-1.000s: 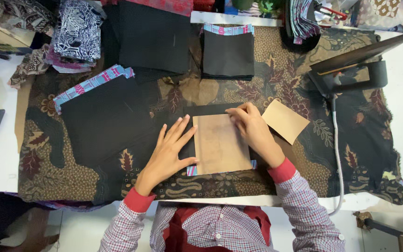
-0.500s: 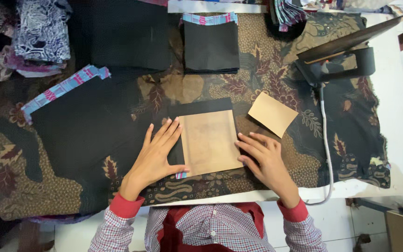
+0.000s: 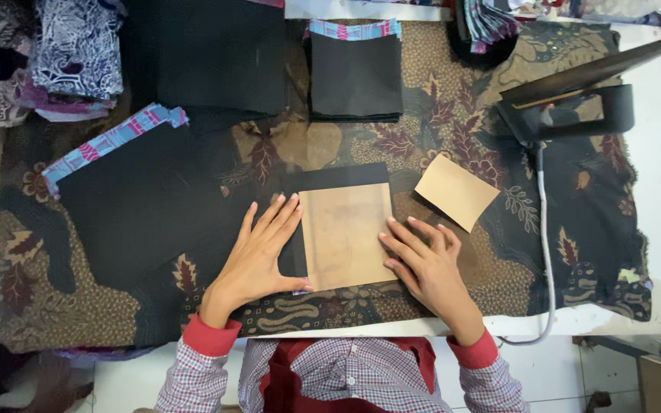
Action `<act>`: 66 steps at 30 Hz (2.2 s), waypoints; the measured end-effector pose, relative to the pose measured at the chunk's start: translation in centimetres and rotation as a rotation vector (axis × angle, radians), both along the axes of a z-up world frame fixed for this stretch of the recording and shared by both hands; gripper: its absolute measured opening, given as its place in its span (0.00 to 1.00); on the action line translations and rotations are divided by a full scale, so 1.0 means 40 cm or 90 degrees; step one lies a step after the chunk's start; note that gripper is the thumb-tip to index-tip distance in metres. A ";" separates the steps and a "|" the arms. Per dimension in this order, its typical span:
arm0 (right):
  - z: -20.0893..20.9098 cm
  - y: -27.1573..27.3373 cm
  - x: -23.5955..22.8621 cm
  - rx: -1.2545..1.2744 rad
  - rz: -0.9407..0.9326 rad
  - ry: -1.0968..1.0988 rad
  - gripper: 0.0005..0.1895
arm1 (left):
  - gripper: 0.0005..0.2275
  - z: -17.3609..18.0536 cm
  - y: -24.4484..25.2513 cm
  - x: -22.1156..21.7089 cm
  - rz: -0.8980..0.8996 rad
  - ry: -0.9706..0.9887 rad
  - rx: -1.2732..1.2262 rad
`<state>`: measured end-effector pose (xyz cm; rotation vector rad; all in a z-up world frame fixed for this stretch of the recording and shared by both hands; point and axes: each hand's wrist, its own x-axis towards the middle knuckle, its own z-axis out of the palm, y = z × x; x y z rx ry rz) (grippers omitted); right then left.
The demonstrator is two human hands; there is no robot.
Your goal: The person irons small black fabric pieces using a brown paper sheet as a protective layer. They repeatedly place the paper, press with an iron, remove the paper, and stack the finished pieces.
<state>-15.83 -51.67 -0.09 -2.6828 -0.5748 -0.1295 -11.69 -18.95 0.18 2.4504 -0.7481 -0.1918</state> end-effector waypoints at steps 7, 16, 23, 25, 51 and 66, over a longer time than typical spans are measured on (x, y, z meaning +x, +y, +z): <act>0.021 -0.029 -0.006 0.048 0.028 0.082 0.25 | 0.56 -0.003 -0.004 -0.001 -0.004 -0.002 0.021; 0.047 -0.048 0.004 0.139 0.049 0.217 0.34 | 0.57 -0.010 0.006 0.002 -0.014 0.010 0.019; 0.042 -0.037 0.011 0.117 0.052 0.192 0.33 | 0.55 -0.014 0.016 0.001 -0.020 0.002 -0.006; 0.042 -0.032 0.013 0.116 0.053 0.188 0.33 | 0.55 -0.017 0.020 0.003 -0.025 -0.007 -0.015; 0.046 -0.015 0.024 0.125 0.034 0.200 0.32 | 0.59 0.004 0.011 0.009 -0.008 0.047 -0.034; 0.043 -0.018 0.023 0.165 0.030 0.225 0.31 | 0.60 -0.020 0.005 0.018 0.002 0.033 -0.024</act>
